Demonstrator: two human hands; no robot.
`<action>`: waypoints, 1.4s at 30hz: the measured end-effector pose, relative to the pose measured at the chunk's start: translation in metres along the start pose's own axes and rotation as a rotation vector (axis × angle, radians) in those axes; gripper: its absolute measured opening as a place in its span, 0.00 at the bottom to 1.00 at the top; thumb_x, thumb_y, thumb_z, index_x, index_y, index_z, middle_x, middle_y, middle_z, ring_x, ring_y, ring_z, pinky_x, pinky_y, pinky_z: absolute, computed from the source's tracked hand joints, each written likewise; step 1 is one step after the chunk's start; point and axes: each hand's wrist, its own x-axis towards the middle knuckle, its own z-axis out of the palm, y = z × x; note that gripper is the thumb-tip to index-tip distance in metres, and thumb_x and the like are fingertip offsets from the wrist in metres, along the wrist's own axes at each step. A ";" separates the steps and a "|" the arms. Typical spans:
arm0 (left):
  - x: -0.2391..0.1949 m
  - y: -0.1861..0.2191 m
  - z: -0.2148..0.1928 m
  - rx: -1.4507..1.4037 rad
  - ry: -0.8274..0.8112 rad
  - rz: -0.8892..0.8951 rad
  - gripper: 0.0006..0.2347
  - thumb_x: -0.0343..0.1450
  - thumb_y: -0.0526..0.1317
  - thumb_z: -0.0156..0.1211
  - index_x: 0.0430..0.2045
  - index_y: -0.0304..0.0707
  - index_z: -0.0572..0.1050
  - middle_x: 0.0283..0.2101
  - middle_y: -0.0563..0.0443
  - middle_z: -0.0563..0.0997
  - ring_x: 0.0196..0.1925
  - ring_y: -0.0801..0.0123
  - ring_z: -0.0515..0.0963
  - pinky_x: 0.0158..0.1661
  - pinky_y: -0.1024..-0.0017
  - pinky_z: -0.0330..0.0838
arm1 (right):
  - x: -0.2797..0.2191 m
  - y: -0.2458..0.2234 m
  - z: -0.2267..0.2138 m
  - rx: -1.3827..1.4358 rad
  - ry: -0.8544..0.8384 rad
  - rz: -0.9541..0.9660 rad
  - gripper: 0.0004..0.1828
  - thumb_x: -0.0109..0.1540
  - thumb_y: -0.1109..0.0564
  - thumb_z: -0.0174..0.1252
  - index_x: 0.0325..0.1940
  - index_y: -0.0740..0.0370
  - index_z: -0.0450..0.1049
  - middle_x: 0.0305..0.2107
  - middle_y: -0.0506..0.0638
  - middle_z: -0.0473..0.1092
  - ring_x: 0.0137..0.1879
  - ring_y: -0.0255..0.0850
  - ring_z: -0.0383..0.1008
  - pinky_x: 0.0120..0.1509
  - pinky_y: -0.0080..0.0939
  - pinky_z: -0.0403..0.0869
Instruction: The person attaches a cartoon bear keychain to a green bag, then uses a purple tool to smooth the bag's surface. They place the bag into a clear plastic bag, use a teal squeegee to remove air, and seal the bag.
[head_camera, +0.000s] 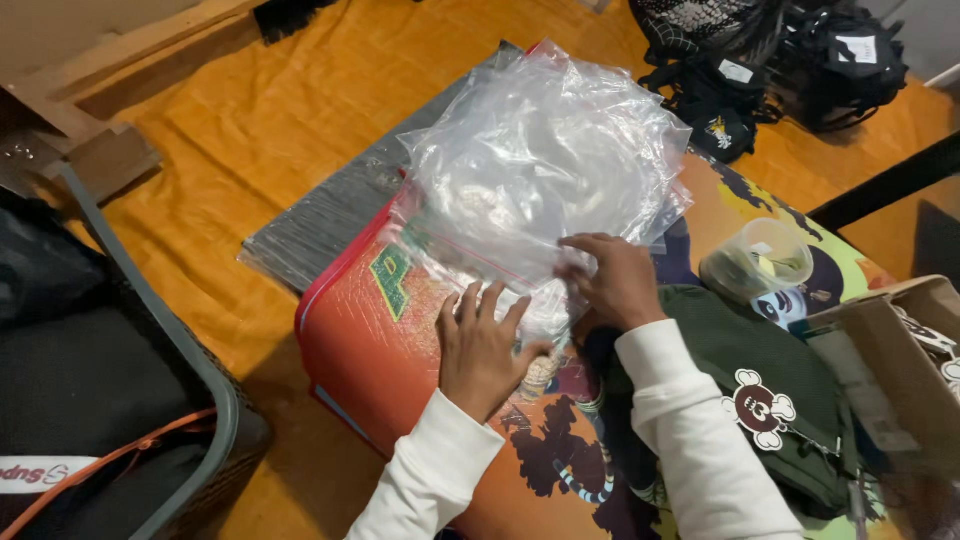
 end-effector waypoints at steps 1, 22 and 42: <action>0.001 -0.001 0.001 -0.002 0.002 0.004 0.29 0.65 0.66 0.58 0.54 0.50 0.76 0.60 0.46 0.72 0.69 0.46 0.64 0.66 0.41 0.52 | 0.000 0.000 0.003 -0.003 0.003 0.002 0.25 0.55 0.43 0.67 0.57 0.28 0.77 0.51 0.37 0.78 0.58 0.46 0.78 0.58 0.51 0.76; 0.107 -0.013 -0.076 -0.389 0.819 -0.153 0.08 0.78 0.47 0.57 0.37 0.45 0.73 0.33 0.45 0.85 0.38 0.48 0.87 0.39 0.55 0.80 | -0.007 -0.036 0.023 0.019 0.161 -0.184 0.17 0.63 0.43 0.59 0.57 0.33 0.76 0.55 0.41 0.76 0.61 0.46 0.75 0.61 0.52 0.66; 0.127 -0.003 -0.048 -0.296 0.615 0.176 0.12 0.79 0.46 0.53 0.50 0.41 0.67 0.47 0.32 0.82 0.48 0.36 0.83 0.43 0.47 0.79 | -0.039 0.006 -0.028 -0.022 0.461 -0.180 0.08 0.60 0.55 0.64 0.40 0.41 0.83 0.47 0.40 0.77 0.54 0.47 0.75 0.55 0.50 0.67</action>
